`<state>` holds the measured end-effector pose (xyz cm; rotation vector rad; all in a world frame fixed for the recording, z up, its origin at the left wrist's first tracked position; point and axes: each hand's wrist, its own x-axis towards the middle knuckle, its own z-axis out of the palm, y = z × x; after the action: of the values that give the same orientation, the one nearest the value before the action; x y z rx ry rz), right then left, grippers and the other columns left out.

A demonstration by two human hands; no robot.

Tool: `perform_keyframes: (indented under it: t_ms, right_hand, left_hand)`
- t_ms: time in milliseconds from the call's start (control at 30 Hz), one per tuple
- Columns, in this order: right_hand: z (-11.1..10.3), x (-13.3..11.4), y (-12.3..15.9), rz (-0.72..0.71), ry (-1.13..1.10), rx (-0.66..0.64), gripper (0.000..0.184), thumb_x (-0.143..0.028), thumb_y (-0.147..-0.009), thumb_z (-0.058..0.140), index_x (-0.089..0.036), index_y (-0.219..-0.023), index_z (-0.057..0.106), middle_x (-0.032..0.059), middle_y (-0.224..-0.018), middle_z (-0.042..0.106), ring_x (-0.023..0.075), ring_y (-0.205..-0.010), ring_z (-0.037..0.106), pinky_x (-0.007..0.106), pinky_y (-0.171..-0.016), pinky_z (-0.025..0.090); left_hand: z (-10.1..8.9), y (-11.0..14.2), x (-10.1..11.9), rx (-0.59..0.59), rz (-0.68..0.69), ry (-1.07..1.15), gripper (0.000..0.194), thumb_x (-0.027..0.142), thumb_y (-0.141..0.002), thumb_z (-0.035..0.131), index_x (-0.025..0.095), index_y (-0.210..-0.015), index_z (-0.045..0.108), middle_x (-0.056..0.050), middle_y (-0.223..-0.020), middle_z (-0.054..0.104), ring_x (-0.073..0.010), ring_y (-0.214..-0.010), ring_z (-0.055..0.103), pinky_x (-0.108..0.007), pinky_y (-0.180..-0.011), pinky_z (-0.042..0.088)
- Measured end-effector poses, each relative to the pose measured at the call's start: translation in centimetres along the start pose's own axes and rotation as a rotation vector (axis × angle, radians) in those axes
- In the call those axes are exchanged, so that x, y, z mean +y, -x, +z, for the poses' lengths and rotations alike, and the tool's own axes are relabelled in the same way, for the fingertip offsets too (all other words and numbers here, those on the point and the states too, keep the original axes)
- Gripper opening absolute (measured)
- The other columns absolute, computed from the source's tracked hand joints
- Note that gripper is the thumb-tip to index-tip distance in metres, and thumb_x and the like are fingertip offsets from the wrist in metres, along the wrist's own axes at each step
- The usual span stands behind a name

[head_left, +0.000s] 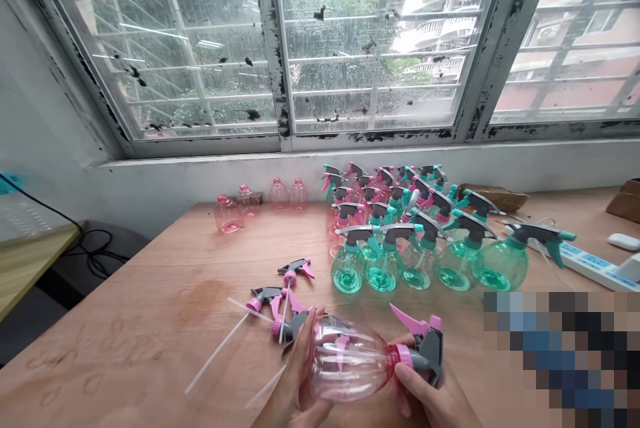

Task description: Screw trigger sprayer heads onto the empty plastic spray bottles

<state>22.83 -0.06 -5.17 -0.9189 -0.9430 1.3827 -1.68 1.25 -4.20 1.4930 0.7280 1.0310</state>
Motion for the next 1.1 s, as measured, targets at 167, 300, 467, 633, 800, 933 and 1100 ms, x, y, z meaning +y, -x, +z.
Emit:
perform_keyframes:
  t_ms: [167, 300, 467, 633, 800, 933, 1100]
  right_hand:
    - [0.4, -0.2, 0.1, -0.001, -0.037, -0.004, 0.043, -0.058, -0.078, 0.081, -0.024, -0.094, 0.060, -0.0024, -0.057, 0.068, 0.0149, -0.045, 0.054, 0.027, -0.048, 0.042]
    - [0.3, -0.1, 0.2, -0.016, -0.017, -0.008, 0.043, -0.056, -0.079, 0.081, -0.023, -0.096, 0.060, -0.0042, -0.055, 0.064, 0.0142, -0.047, 0.053, 0.026, -0.049, 0.043]
    - [0.3, 0.1, 0.2, -0.064, 0.013, -0.035, 0.042, -0.055, -0.080, 0.080, -0.022, -0.099, 0.061, -0.0033, -0.057, 0.065, 0.0136, -0.045, 0.053, 0.027, -0.049, 0.041]
    - [0.4, -0.1, 0.2, -0.083, -0.004, -0.051, 0.042, -0.055, -0.081, 0.079, -0.021, -0.098, 0.060, -0.0022, -0.061, 0.068, 0.0130, -0.044, 0.054, 0.026, -0.046, 0.042]
    - [0.3, -0.5, 0.2, -0.059, 0.046, -0.117, 0.038, -0.050, -0.085, 0.078, -0.021, -0.099, 0.059, -0.0012, -0.067, 0.070, 0.0131, -0.049, 0.056, 0.026, -0.049, 0.044]
    - [0.3, -0.8, 0.3, -0.063, 0.050, -0.116, 0.039, -0.050, -0.084, 0.079, -0.021, -0.101, 0.059, -0.0010, -0.068, 0.070, 0.0137, -0.050, 0.056, 0.026, -0.049, 0.044]
    - [0.6, -0.7, 0.3, -0.063, 0.041, -0.106, 0.040, -0.051, -0.082, 0.080, -0.021, -0.100, 0.060, -0.0003, -0.068, 0.071, 0.0147, -0.049, 0.057, 0.026, -0.047, 0.044]
  left_hand:
    - [-0.2, 0.1, -0.3, -0.021, 0.008, -0.031, 0.103, 0.048, -0.086, 0.074, 0.042, -0.161, 0.003, -0.004, -0.173, 0.013, -0.0344, -0.158, 0.016, -0.052, -0.128, 0.012]
    - [-0.3, 0.3, 0.3, -0.028, -0.041, -0.048, 0.112, 0.050, -0.082, 0.078, 0.033, -0.162, 0.001, -0.009, -0.173, 0.013, -0.0357, -0.158, 0.015, -0.051, -0.129, 0.008]
    - [0.2, 0.6, 2.6, -0.002, -0.077, -0.086, 0.102, 0.044, -0.087, 0.075, 0.036, -0.162, 0.007, -0.007, -0.172, 0.018, -0.0319, -0.159, 0.013, -0.047, -0.129, 0.013]
    - [0.2, 0.8, 3.0, -0.002, -0.055, -0.102, 0.089, 0.042, -0.095, 0.065, 0.038, -0.161, 0.005, -0.007, -0.171, 0.022, -0.0298, -0.158, 0.019, -0.046, -0.127, 0.021]
    - [-0.5, 0.6, 1.7, -0.027, -0.079, -0.123, 0.113, 0.041, -0.086, 0.077, 0.029, -0.162, -0.004, -0.010, -0.173, 0.015, -0.0328, -0.158, 0.015, -0.050, -0.129, 0.014]
    - [-0.5, 0.5, 1.7, -0.009, -0.107, -0.127, 0.109, 0.041, -0.083, 0.080, 0.029, -0.163, 0.006, -0.009, -0.172, 0.016, -0.0334, -0.157, 0.020, -0.051, -0.130, 0.014]
    - [-0.5, 0.6, 1.7, -0.029, -0.073, -0.089, 0.111, 0.040, -0.084, 0.080, 0.029, -0.163, 0.003, -0.010, -0.172, 0.015, -0.0331, -0.157, 0.022, -0.051, -0.129, 0.015]
